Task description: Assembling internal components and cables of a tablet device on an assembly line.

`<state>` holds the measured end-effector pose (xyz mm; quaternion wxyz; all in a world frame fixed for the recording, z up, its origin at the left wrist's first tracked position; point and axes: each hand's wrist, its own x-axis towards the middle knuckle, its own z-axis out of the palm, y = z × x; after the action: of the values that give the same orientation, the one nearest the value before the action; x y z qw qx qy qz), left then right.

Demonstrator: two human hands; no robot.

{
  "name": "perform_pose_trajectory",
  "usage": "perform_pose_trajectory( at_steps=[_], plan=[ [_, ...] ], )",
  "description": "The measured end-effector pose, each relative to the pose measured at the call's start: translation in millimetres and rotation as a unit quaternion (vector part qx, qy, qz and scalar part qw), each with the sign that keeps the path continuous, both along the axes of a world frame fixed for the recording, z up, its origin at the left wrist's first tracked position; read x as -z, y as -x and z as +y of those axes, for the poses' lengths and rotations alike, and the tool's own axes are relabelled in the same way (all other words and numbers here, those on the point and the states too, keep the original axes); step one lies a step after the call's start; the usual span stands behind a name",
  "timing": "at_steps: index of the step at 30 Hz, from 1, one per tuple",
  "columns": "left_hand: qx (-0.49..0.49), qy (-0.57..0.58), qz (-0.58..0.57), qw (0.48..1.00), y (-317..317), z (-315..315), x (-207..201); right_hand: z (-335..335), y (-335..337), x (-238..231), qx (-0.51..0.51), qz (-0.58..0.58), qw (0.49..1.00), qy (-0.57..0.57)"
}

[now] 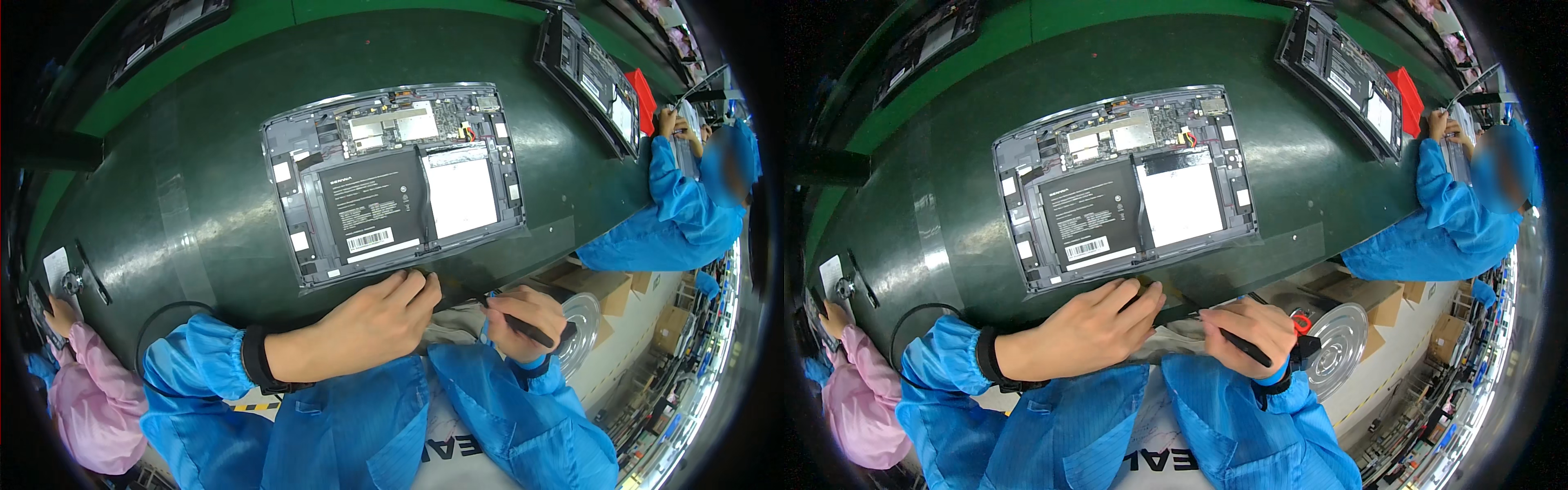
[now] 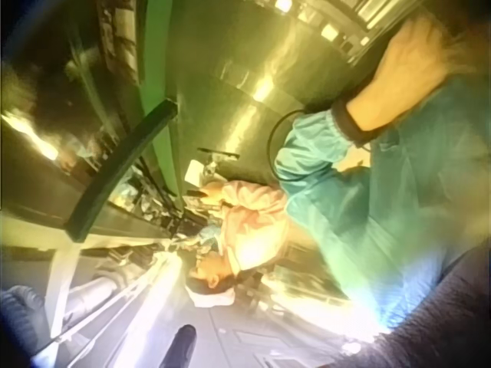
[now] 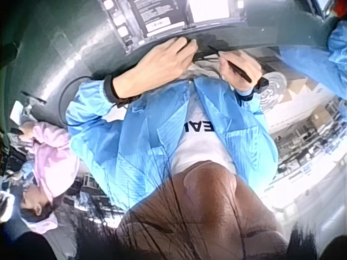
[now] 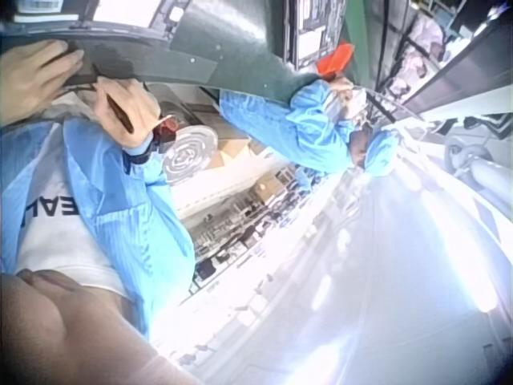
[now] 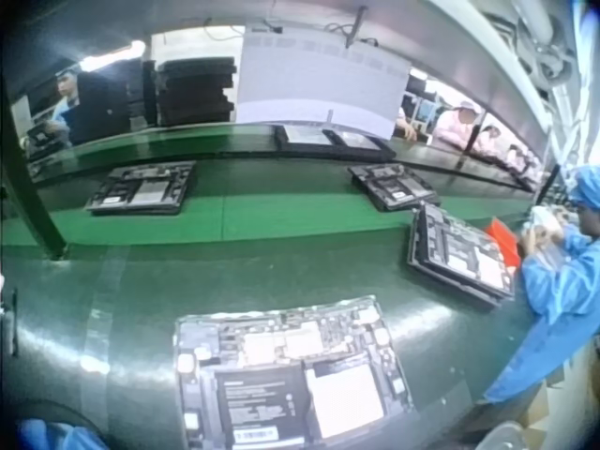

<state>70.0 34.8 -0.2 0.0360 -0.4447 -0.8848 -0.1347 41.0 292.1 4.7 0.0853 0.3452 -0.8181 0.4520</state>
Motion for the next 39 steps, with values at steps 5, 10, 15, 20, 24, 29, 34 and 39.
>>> perform_pose_trajectory(
  at_steps=[5, 10, 15, 20, 24, 29, 34, 39],
  plan=[
    [0.048, -0.017, -0.005, 0.999, 13.6, -15.0, -10.1, 22.0, 13.5, 8.9, 0.083, -0.139, 0.977, 0.14],
    [-0.065, -0.066, 0.03, 0.995, 55.6, -46.6, -30.5, 12.4, 67.8, -0.1, 0.03, -0.176, 0.968, 0.177],
    [-0.057, -0.043, 0.006, 0.997, 61.1, -53.8, -20.1, 1.7, 101.1, 9.2, -0.025, -0.128, 0.984, 0.118],
    [-0.054, -0.059, 0.021, 0.997, 63.9, -53.0, -20.2, -6.6, 105.0, 11.6, -0.024, -0.145, 0.986, 0.08],
    [-0.056, -0.068, 0.007, 0.996, 67.1, -56.0, -14.8, -10.2, 105.4, 9.5, -0.018, -0.137, 0.988, 0.073],
    [-0.041, -0.092, -0.011, 0.995, 70.4, -57.8, -10.2, -14.5, 104.1, 10.9, -0.026, -0.125, 0.991, 0.047],
    [-0.033, -0.077, 0.003, 0.997, 69.6, -55.3, -9.1, -17.0, 102.9, 10.7, -0.029, -0.113, 0.993, 0.011],
    [-0.029, -0.083, -0.004, 0.996, 68.5, -53.6, -9.2, -16.2, 97.8, 10.9, -0.015, -0.102, 0.995, -0.014]
  ],
)
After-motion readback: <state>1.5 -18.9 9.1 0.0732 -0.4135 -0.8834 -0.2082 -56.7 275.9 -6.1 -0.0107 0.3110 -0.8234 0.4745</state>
